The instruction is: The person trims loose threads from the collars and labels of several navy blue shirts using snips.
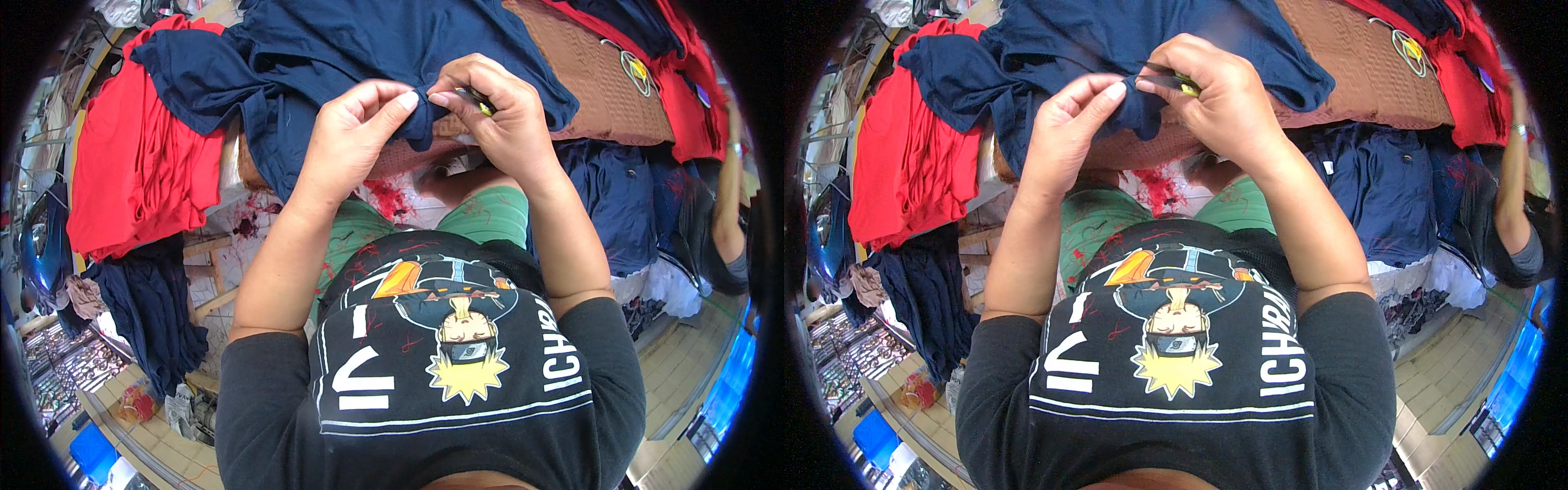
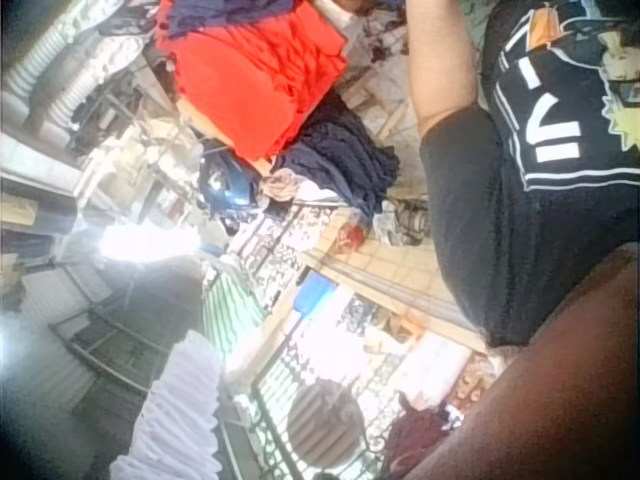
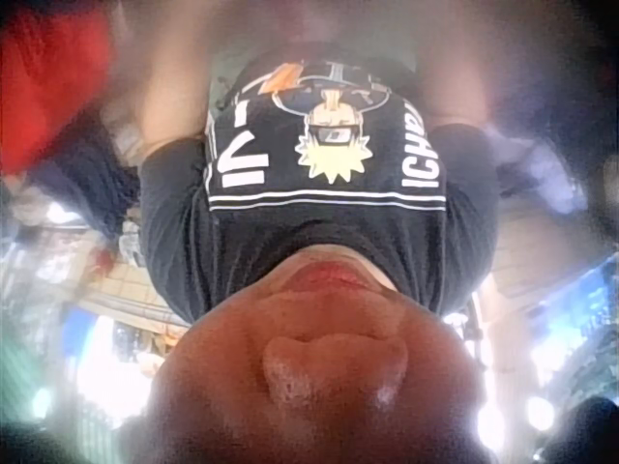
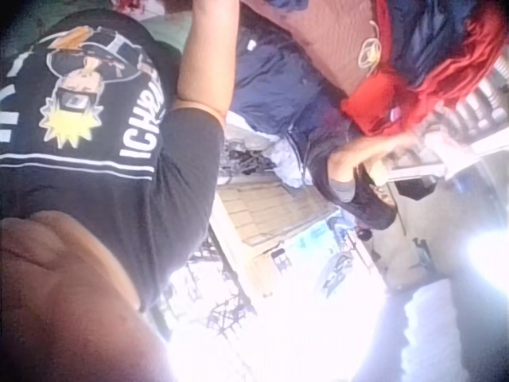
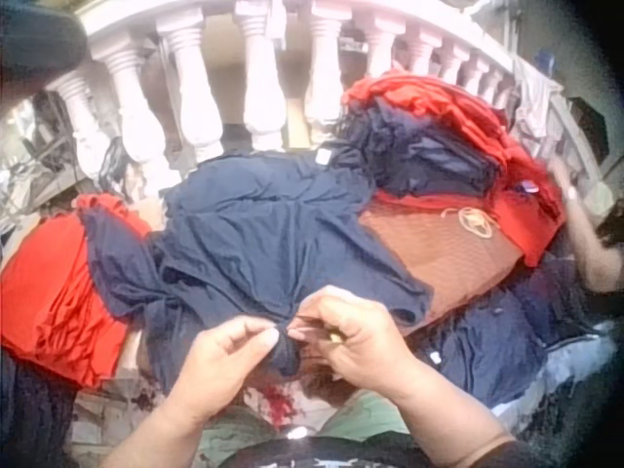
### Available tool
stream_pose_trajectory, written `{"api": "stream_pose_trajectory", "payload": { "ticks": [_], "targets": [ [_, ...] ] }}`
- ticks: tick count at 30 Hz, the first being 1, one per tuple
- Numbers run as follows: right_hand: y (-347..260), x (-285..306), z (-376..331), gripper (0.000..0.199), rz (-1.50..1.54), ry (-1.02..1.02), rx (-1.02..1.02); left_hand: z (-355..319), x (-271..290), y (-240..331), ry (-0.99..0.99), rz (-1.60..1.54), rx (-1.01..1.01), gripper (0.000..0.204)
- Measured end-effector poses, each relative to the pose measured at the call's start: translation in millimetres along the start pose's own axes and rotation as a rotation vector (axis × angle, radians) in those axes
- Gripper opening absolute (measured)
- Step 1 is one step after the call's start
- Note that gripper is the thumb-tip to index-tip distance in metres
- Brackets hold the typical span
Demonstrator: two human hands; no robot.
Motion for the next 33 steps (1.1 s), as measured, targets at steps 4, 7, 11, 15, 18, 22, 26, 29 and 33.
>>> {"api": "stream_pose_trajectory", "payload": {
  "ticks": [4,7,11,15,18,22,26,29,33],
  "targets": [
    [5.3,-5.2,-4.0,0.015,0.002,-0.045,-0.065,2.6,-2.6,4.1,0.032,0.074,-0.069,0.012],
    [4.9,-5.5,-7.0,0.015,0.025,-0.044,-0.104,-0.7,-8.3,13.2,0.081,0.275,-0.108,0.011],
    [-6.8,-5.4,-7.6,0.015,-0.122,-0.097,-0.027,-5.5,-15.4,24.6,0.116,0.639,-0.156,0.012],
    [-8.2,-1.8,-8.1,0.022,-0.151,-0.161,-0.099,-5.3,-14.6,19.3,0.103,0.616,-0.085,0.013],
    [-5.9,7.0,-10.6,0.028,-0.110,-0.142,-0.147,-5.6,-7.9,2.4,0.076,0.288,-0.008,0.015],
    [-7.2,13.9,-14.8,0.023,-0.148,-0.186,-0.124,-5.9,-5.2,-1.1,0.014,0.127,0.090,0.017],
    [-6.4,6.7,-17.2,0.021,-0.158,-0.284,-0.092,-5.2,-5.9,-0.9,0.001,0.131,0.046,0.017],
    [-10.0,3.8,-14.6,0.019,-0.168,-0.298,-0.091,-4.4,-8.6,1.3,0.014,0.140,-0.014,0.016],
    [-15.7,0.9,-10.5,0.018,-0.222,-0.251,-0.074,-6.8,-9.1,4.0,0.043,0.259,-0.028,0.012]
  ]
}}
Point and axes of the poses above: each hand's wrist, its own z-axis towards the middle knuckle, its own x-axis out of the back of the hand, y = z × x, the point moved 7 cm from there along z, towards the middle knuckle, and after that the axes turned 13 degrees about -y, right-handed, at the moved point
